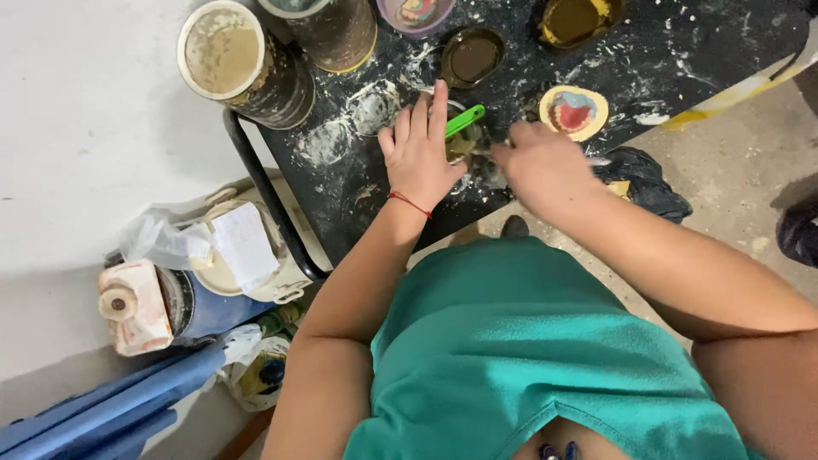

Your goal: The person scoops a white paste from a large container into a smaller cup using a green spatula. They then stir the paste in the small cup. Later, the person uses a small stick to mix red and blue pigments on a separate small plate.

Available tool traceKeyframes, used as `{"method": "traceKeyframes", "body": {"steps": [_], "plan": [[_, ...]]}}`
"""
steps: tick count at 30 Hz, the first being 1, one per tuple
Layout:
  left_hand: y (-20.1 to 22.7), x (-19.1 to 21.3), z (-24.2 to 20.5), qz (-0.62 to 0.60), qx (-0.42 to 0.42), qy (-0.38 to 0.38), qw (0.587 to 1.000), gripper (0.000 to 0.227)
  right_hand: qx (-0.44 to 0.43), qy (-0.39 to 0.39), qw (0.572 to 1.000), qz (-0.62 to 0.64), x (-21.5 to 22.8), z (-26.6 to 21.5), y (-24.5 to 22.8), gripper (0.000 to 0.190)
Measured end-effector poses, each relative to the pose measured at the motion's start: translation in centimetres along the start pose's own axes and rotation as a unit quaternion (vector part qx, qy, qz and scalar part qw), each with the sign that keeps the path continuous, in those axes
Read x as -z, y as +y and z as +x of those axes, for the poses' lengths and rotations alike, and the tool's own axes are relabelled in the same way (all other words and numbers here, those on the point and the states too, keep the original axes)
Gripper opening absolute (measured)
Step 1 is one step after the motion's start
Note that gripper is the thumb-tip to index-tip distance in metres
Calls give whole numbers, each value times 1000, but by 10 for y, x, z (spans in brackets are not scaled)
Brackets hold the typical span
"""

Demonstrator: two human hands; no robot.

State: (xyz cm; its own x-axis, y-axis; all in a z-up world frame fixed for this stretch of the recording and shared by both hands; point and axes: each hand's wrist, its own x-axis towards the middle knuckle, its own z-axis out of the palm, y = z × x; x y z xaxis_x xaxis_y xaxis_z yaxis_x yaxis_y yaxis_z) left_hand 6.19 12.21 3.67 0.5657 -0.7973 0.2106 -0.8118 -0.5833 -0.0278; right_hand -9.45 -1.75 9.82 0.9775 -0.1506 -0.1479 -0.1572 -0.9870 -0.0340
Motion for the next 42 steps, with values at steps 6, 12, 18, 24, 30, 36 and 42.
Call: {"method": "traceKeyframes", "body": {"steps": [6,12,18,24,30,36,42], "plan": [[-15,-4,6,55,-1,6,998,140,-196,224,923,243,-56,-53,116,18],[3,26,12,50,29,-16,998,132,-394,255,465,750,-97,-78,131,20],[90,-18,37,-315,-144,-94,933,127,-320,271,394,818,-89,-62,108,21],[105,-51,58,-362,-96,-116,920,117,-277,283,373,839,-94,-52,119,31],[101,-55,49,-419,-73,-104,899,113,-148,273,452,836,-98,-44,136,25],[100,-68,43,-375,-131,1,918,65,-338,219,741,537,-98,-58,152,17],[101,-73,36,-330,-222,34,917,65,-285,210,779,518,-103,-42,155,22]]}}
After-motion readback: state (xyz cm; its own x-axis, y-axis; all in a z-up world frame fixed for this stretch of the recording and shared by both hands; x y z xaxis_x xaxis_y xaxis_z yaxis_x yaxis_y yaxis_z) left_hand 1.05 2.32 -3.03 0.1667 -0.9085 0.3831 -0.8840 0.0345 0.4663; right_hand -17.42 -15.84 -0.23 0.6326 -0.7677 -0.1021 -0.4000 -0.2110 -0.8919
